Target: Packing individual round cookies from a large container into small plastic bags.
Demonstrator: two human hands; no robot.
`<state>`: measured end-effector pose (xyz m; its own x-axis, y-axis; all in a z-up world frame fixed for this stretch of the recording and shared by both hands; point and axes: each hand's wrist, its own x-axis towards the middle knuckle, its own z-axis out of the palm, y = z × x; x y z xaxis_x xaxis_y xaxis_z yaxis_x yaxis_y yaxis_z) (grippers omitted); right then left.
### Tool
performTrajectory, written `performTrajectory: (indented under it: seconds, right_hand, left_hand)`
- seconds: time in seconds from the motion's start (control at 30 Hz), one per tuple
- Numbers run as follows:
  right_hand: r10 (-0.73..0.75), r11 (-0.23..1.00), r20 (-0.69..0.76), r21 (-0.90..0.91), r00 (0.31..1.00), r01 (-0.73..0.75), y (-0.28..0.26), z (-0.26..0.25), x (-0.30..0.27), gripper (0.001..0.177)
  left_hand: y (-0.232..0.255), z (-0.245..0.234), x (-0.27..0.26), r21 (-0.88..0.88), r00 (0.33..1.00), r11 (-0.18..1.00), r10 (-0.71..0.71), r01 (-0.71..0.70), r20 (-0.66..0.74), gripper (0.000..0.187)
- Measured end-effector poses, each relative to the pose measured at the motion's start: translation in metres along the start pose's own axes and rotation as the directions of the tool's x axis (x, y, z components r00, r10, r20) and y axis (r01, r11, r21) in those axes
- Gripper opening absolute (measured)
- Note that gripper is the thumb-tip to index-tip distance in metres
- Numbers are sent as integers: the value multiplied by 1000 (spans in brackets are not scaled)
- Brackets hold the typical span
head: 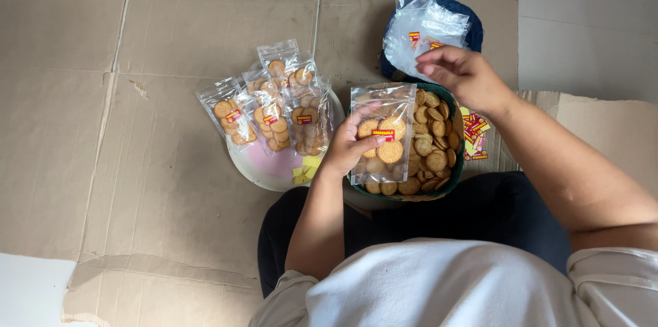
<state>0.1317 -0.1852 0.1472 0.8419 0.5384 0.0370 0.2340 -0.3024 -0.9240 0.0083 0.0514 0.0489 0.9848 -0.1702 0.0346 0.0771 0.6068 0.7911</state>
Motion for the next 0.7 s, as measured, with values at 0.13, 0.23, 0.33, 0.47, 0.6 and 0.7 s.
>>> performTrajectory:
  seconds: [0.13, 0.23, 0.33, 0.47, 0.6, 0.7]
  right_hand:
    - [210, 907, -94, -354, 973, -230, 115, 2, -33, 27]
    - [404, 666, 66, -705, 913, -244, 147, 22, -72, 25]
    - [577, 467, 178, -873, 797, -143, 194, 44, -103, 42]
    - [498, 390, 240, -920, 834, 33, 224, 65, -119, 64]
    - [406, 339, 313, -924, 859, 176, 240, 76, -120, 54]
    - [494, 531, 276, -847, 825, -34, 183, 66, -101, 48]
  left_hand:
    - [-6, 1, 1, -15, 1000, 1000, 13, -13, 3, 79]
    - [-12, 8, 2, -22, 1000, 1000, 18, -18, 6, 79]
    - [-11, 15, 0, -24, 1000, 999, 24, -24, 3, 76]
    - [-16, 14, -1, -13, 1000, 999, 30, -30, 4, 76]
    - [-17, 13, 0, -3, 1000, 1000, 18, -18, 8, 77]
    - [-15, 13, -2, -10, 1000, 1000, 12, -12, -7, 78]
